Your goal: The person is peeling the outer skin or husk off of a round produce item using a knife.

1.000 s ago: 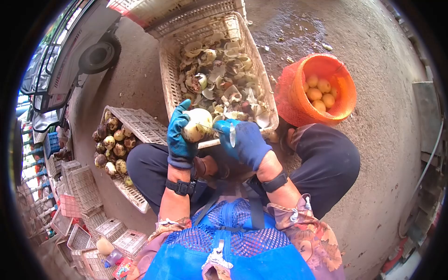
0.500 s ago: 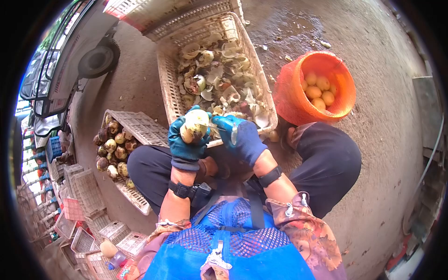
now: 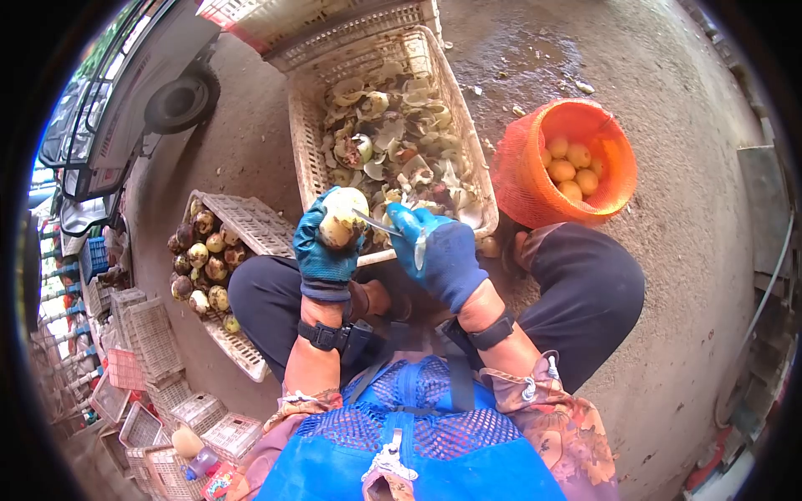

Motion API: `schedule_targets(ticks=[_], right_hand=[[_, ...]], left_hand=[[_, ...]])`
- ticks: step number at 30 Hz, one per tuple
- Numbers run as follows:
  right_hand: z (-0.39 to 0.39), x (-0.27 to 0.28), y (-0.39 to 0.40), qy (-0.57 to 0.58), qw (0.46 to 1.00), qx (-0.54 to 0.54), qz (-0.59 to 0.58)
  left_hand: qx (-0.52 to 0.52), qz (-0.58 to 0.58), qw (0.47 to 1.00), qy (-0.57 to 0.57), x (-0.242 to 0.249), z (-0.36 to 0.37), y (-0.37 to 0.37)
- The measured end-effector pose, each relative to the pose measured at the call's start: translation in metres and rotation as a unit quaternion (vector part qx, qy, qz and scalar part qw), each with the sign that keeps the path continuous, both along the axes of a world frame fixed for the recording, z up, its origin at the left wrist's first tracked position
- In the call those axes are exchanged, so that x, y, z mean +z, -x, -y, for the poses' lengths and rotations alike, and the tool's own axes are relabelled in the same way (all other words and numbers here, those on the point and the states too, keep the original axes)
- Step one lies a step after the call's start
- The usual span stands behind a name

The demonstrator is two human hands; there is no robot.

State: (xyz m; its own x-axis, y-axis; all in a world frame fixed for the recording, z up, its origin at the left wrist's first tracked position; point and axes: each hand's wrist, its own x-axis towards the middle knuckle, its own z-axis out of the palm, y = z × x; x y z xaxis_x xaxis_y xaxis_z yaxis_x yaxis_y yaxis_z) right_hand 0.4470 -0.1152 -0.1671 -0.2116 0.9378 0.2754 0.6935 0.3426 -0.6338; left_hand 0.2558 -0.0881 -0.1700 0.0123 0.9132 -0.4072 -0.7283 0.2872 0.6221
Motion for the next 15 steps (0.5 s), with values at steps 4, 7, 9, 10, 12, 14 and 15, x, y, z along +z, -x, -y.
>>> schedule_targets(ticks=[4,7,9,10,12,14,15], right_hand=[[0.004,-0.005,0.0,0.016,0.996,0.006,0.082],[0.005,-0.009,-0.001,0.02,0.987,-0.026,0.158],[0.004,-0.015,0.0,0.008,0.986,-0.037,0.163],[0.004,-0.017,-0.001,0.002,0.985,-0.043,0.166],[0.002,-0.019,0.0,0.001,0.985,-0.054,0.163],[0.001,-0.018,0.001,0.006,0.986,-0.065,0.156],[0.001,-0.015,0.003,0.011,0.986,-0.072,0.149]], left_hand=[[0.002,-0.01,1.0,-0.015,-0.008,-0.001,-0.003],[-0.017,-0.003,1.0,-0.005,-0.011,-0.001,-0.003],[-0.022,-0.008,1.0,-0.01,-0.01,0.001,-0.004],[-0.024,-0.01,1.0,-0.012,-0.009,0.001,-0.005],[-0.021,0.002,1.0,0.011,-0.007,0.003,-0.007],[-0.019,0.005,0.999,0.03,-0.008,0.003,-0.007],[-0.02,0.001,0.999,0.037,-0.011,0.004,-0.007]])
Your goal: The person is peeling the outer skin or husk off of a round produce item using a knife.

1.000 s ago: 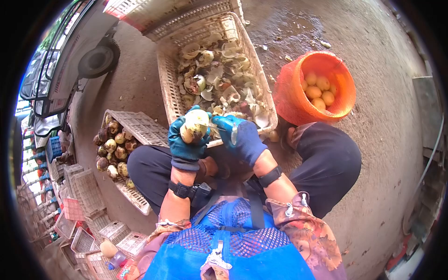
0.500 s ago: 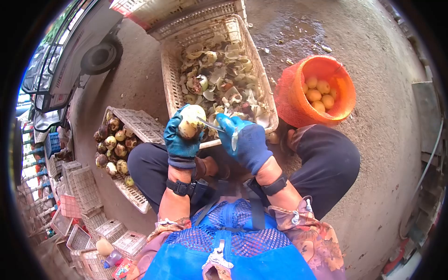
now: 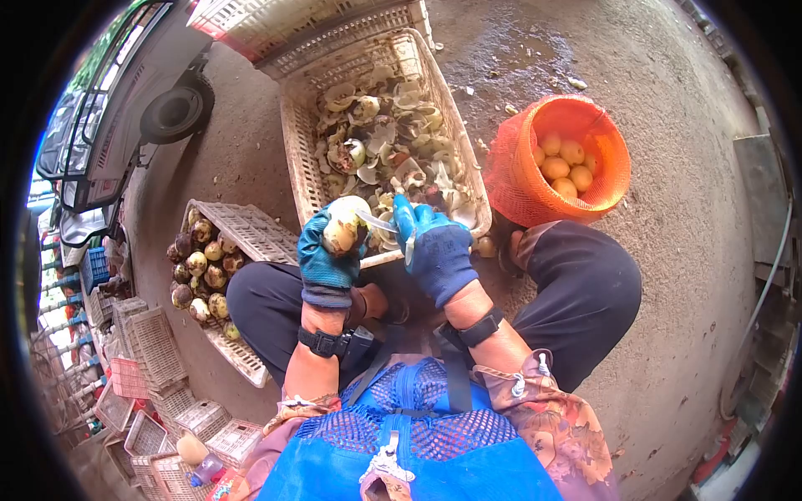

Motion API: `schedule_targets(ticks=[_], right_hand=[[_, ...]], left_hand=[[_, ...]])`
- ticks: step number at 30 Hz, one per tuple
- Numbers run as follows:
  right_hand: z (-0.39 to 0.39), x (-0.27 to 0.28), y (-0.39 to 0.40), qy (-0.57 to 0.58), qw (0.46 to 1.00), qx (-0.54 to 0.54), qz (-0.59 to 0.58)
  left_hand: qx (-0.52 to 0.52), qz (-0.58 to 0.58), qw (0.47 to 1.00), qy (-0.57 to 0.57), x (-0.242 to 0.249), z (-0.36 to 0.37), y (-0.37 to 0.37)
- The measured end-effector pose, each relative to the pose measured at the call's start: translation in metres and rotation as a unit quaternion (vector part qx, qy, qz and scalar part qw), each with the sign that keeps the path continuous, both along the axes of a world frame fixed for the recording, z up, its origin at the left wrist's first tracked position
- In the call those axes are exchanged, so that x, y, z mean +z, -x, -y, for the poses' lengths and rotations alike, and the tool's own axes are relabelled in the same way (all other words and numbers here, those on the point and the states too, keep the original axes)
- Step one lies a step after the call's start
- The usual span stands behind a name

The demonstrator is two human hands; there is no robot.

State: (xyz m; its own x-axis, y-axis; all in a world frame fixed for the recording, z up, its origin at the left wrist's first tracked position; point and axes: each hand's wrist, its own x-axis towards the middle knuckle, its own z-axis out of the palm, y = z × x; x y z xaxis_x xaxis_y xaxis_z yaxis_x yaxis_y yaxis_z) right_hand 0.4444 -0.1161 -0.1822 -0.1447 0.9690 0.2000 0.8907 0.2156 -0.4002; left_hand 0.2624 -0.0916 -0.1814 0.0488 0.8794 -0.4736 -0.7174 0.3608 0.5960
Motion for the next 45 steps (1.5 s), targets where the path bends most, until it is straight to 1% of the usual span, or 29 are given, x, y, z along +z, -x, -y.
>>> schedule_targets(ticks=[4,7,10,13,14,17,18,19,21,22,23,24,25,26,27,28,29,31,32,35,36,37,39,40,42,44,45], right_hand=[[-0.003,-0.002,0.006,0.038,0.998,-0.029,-0.046],[-0.006,-0.008,0.011,0.042,0.993,-0.04,-0.106],[-0.011,0.003,0.01,0.134,0.971,-0.075,-0.184],[-0.026,-0.003,-0.001,0.189,0.957,-0.089,-0.2],[-0.023,-0.002,0.0,0.15,0.953,-0.103,-0.242],[-0.018,-0.001,-0.001,0.162,0.914,-0.097,-0.36],[-0.02,-0.003,-0.003,0.197,0.906,-0.112,-0.357],[-0.019,-0.004,-0.004,0.234,0.861,-0.123,-0.434],[-0.018,-0.004,-0.005,0.299,0.749,-0.142,-0.574],[-0.019,-0.008,-0.007,0.172,0.842,-0.038,-0.51],[-0.022,-0.014,-0.01,0.038,0.902,0.068,-0.424],[-0.023,-0.017,-0.012,-0.096,0.926,0.172,-0.322],[-0.02,0.002,-0.009,0.044,0.873,0.134,-0.466],[-0.015,0.022,-0.003,0.181,0.782,0.089,-0.59],[-0.014,0.024,-0.003,0.227,0.744,0.081,-0.623],[-0.014,0.026,-0.002,0.271,0.703,0.067,-0.654],[-0.013,0.028,-0.002,0.311,0.66,0.049,-0.682],[-0.014,0.024,-0.004,0.287,0.655,0.041,-0.698],[-0.014,0.023,-0.004,0.277,0.647,0.03,-0.71],[-0.009,0.028,0.001,0.267,0.583,-0.046,-0.766],[-0.007,0.028,0.005,0.268,0.555,-0.07,-0.784],[-0.006,0.024,0.007,0.256,0.567,-0.077,-0.779],[-0.005,0.016,0.011,0.232,0.59,-0.091,-0.768],[-0.002,0.019,0.016,0.192,0.634,-0.082,-0.745],[-0.001,0.008,0.026,0.137,0.718,-0.055,-0.68],[-0.001,-0.001,0.017,0.098,0.839,-0.004,-0.535],[0.001,-0.002,0.011,0.076,0.887,0.021,-0.455]], left_hand=[[-0.018,0.008,1.0,0.003,-0.011,-0.002,0.005],[0.011,-0.035,0.999,-0.009,-0.015,-0.004,0.001],[0.001,-0.025,0.998,-0.051,-0.01,-0.003,-0.003],[-0.001,-0.024,0.999,-0.036,-0.001,0.002,-0.008],[-0.009,0.002,1.0,-0.029,0.003,0.002,-0.008],[-0.009,0.023,0.999,-0.042,0.007,0.0,-0.007],[-0.024,0.027,0.998,-0.051,0.008,-0.001,-0.006],[-0.027,0.02,0.997,-0.068,0.009,0.0,-0.006],[-0.033,0.007,0.994,-0.102,0.009,0.0,-0.008],[-0.052,-0.027,0.99,-0.126,0.005,-0.002,-0.006],[-0.07,-0.059,0.985,-0.149,-0.003,-0.007,0.0],[-0.088,-0.092,0.977,-0.172,-0.007,-0.008,0.003],[-0.117,-0.132,0.971,-0.164,0.001,-0.008,0.001],[-0.147,-0.171,0.962,-0.156,0.009,-0.01,0.0],[-0.177,-0.211,0.95,-0.147,0.015,-0.011,-0.002],[-0.163,-0.229,0.947,-0.156,0.01,-0.012,-0.003],[-0.141,-0.216,0.953,-0.16,0.011,-0.01,-0.005],[-0.096,-0.19,0.963,-0.167,0.018,-0.005,-0.012],[-0.068,-0.15,0.975,-0.148,0.019,-0.003,-0.014],[-0.041,-0.04,0.994,-0.098,0.003,0.003,-0.022],[-0.057,0.013,0.993,-0.098,0.005,0.002,-0.029],[-0.08,-0.011,0.991,-0.103,0.009,0.009,-0.034],[-0.084,-0.083,0.988,-0.101,0.009,0.013,-0.04],[-0.057,-0.058,0.992,-0.094,0.005,0.013,-0.039],[0.0,-0.009,0.997,-0.081,-0.004,0.01,-0.036],[-0.008,-0.008,0.997,-0.077,-0.003,0.007,-0.023],[-0.013,-0.007,0.997,-0.074,0.001,0.006,-0.015]])
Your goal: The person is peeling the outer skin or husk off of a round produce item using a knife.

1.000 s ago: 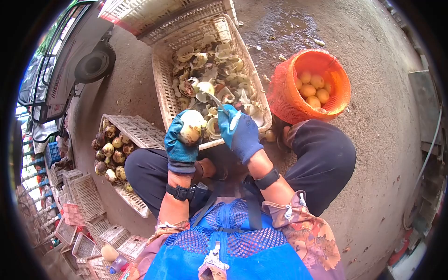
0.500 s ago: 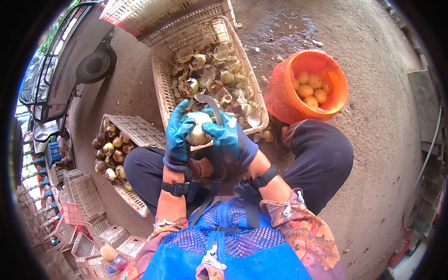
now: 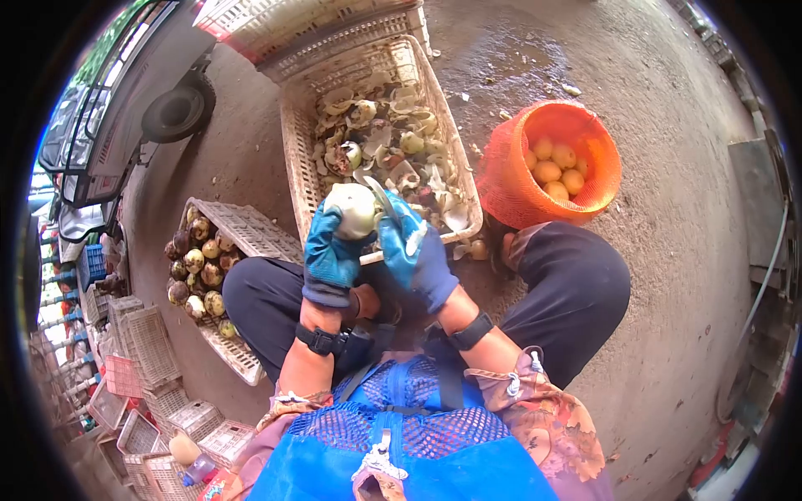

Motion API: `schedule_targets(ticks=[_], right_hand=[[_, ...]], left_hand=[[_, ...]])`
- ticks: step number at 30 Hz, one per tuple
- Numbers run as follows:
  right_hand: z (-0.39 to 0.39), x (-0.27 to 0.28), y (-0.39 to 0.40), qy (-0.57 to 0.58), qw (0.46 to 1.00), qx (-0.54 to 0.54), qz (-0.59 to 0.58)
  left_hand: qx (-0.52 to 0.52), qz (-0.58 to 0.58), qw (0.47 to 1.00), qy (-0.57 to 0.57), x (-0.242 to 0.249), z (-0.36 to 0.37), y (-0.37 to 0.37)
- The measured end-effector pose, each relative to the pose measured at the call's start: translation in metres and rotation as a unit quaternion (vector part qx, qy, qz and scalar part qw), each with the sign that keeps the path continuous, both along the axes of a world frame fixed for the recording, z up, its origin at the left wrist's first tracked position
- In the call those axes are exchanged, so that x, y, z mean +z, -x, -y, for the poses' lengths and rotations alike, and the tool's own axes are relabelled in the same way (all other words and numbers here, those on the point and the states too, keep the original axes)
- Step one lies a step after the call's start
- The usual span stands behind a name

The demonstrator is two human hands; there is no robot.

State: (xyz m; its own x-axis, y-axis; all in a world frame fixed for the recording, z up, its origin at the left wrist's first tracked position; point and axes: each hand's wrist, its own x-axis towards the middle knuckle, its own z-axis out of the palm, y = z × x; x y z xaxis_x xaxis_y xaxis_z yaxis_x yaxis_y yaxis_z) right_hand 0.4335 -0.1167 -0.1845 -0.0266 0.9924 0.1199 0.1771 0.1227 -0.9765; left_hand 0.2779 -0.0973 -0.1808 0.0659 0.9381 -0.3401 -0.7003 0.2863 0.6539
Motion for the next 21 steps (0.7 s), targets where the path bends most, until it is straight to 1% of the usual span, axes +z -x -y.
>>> schedule_targets(ticks=[1,4,5,8,11,14,17,19,20,21], right_hand=[[0.003,-0.001,-0.003,-0.083,0.987,-0.046,0.129],[0.007,0.01,-0.012,-0.079,0.972,-0.002,0.22],[0.006,0.003,-0.01,-0.138,0.956,-0.022,0.259],[0.009,0.0,-0.007,-0.126,0.931,-0.003,0.342],[0.009,0.001,-0.008,-0.139,0.904,-0.019,0.403],[0.01,0.009,-0.012,-0.152,0.9,0.017,0.409],[0.01,0.002,-0.009,-0.131,0.889,0.0,0.439],[0.009,0.003,-0.01,-0.118,0.885,0.01,0.45],[0.009,0.003,-0.012,-0.111,0.883,0.016,0.456],[0.008,0.001,-0.012,-0.111,0.889,0.005,0.444]], left_hand=[[0.0,-0.022,1.0,0.016,0.002,-0.003,0.007],[0.022,-0.016,0.998,0.058,0.004,-0.005,0.015],[0.025,-0.021,0.997,0.067,0.006,-0.004,0.016],[0.029,-0.012,0.995,0.1,0.0,-0.002,0.018],[0.044,-0.026,0.992,0.117,-0.004,-0.001,0.017],[0.016,0.011,0.991,0.129,-0.004,-0.003,0.02],[0.014,-0.032,0.993,0.11,-0.001,0.0,0.017],[0.002,-0.09,0.994,0.064,-0.005,0.003,0.016],[0.0,-0.102,0.993,0.057,-0.007,0.004,0.016],[-0.002,-0.113,0.992,0.049,-0.006,0.004,0.015]])
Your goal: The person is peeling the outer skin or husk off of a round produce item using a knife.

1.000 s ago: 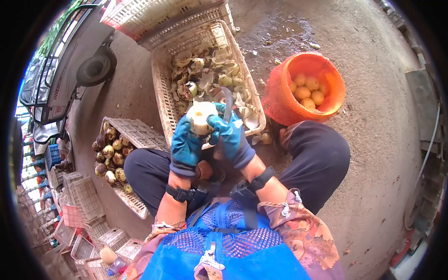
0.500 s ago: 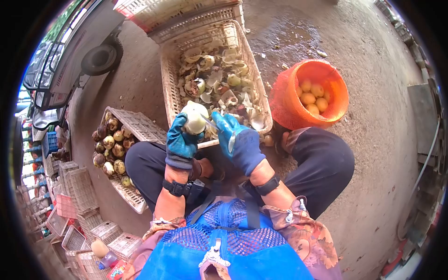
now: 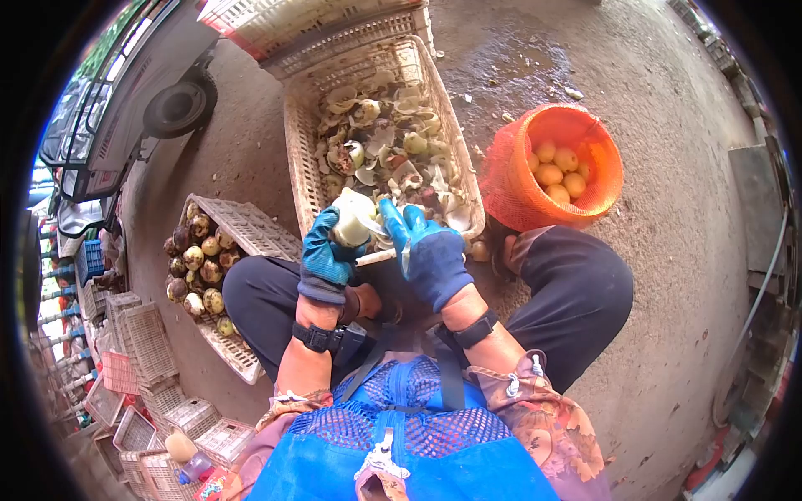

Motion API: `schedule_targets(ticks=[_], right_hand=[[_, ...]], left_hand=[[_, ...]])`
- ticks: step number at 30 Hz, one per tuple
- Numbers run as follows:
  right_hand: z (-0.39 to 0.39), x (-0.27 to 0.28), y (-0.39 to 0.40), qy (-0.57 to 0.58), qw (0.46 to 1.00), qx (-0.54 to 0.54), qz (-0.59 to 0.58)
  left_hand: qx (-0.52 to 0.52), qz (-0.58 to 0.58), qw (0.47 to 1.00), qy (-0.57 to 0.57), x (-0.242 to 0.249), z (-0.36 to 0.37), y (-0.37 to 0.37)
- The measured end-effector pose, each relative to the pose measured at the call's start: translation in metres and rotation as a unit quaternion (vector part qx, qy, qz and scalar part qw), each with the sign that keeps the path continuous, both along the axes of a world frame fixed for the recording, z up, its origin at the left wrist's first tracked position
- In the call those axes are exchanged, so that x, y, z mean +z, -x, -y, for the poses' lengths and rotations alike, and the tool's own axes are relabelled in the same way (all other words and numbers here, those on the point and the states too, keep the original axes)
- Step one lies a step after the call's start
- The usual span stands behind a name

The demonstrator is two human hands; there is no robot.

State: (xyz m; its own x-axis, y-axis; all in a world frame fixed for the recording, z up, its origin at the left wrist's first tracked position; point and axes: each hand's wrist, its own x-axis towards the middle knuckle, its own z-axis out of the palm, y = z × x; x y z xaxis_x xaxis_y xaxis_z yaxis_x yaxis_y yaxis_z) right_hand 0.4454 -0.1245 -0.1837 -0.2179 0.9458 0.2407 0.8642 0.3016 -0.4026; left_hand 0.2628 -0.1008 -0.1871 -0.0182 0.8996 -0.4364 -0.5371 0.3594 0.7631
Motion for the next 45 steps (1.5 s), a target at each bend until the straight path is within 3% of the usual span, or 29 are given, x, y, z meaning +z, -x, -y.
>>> schedule_targets(ticks=[5,8,12,16,18,20,21,22,24,27,29,30,33,34,36,37,39,41,43,45], right_hand=[[-0.008,0.0,-0.003,0.011,1.0,-0.023,-0.005],[-0.012,-0.003,-0.002,0.085,0.995,-0.03,0.048],[-0.018,-0.014,-0.001,0.104,0.993,-0.04,-0.047],[-0.035,-0.019,-0.012,0.154,0.965,-0.087,-0.194],[-0.044,-0.01,-0.02,0.181,0.947,-0.093,-0.247],[-0.04,-0.021,-0.014,0.143,0.928,-0.088,-0.331],[-0.04,-0.02,-0.01,0.122,0.916,-0.082,-0.372],[-0.038,-0.017,-0.009,0.233,0.853,-0.122,-0.451],[-0.034,0.01,-0.014,0.325,0.736,-0.128,-0.58],[-0.033,0.002,-0.015,0.273,0.801,0.02,-0.532],[-0.029,0.005,0.0,0.289,0.73,0.032,-0.618],[-0.026,0.02,-0.002,0.341,0.717,0.044,-0.607],[-0.02,0.012,0.003,0.332,0.656,-0.005,-0.678],[-0.02,0.011,0.005,0.322,0.626,-0.026,-0.71],[-0.018,0.015,0.011,0.282,0.583,-0.071,-0.759],[-0.016,0.025,0.011,0.266,0.601,-0.071,-0.75],[-0.014,0.043,0.011,0.235,0.635,-0.073,-0.732],[-0.012,0.029,0.015,0.225,0.684,-0.043,-0.693],[-0.012,0.013,0.019,0.213,0.719,-0.013,-0.662],[-0.012,0.001,0.022,0.2,0.716,-0.005,-0.668]], left_hand=[[0.013,0.027,0.999,0.042,0.008,-0.01,0.0],[0.024,0.049,0.998,0.021,-0.012,-0.014,-0.001],[0.025,0.057,0.997,0.043,-0.004,-0.013,-0.006],[-0.069,0.004,0.997,-0.03,0.005,-0.008,-0.003],[-0.068,-0.018,0.997,-0.034,0.012,-0.005,-0.014],[-0.069,-0.006,0.997,-0.033,0.013,-0.007,-0.017],[-0.071,0.009,0.997,-0.028,0.011,-0.008,-0.015],[-0.073,0.023,0.997,-0.023,0.009,-0.009,-0.013],[-0.073,0.009,0.997,-0.011,0.005,-0.013,-0.01],[-0.118,-0.062,0.991,0.008,0.017,-0.015,-0.005],[-0.172,-0.132,0.976,0.008,0.029,-0.018,-0.007],[-0.197,-0.149,0.969,-0.023,0.033,-0.02,-0.008],[-0.085,-0.125,0.982,-0.115,0.022,-0.018,-0.018],[-0.047,-0.043,0.994,-0.092,0.021,-0.014,-0.023],[-0.062,-0.026,0.996,-0.052,0.023,-0.006,-0.03],[-0.069,-0.016,0.997,-0.031,0.023,-0.004,-0.035],[-0.055,-0.132,0.985,-0.095,0.003,0.001,-0.044],[-0.073,0.026,0.997,-0.027,0.003,-0.002,-0.031],[-0.076,0.061,0.994,-0.042,0.006,-0.005,-0.027],[-0.108,0.124,0.986,-0.019,0.01,-0.007,-0.019]])
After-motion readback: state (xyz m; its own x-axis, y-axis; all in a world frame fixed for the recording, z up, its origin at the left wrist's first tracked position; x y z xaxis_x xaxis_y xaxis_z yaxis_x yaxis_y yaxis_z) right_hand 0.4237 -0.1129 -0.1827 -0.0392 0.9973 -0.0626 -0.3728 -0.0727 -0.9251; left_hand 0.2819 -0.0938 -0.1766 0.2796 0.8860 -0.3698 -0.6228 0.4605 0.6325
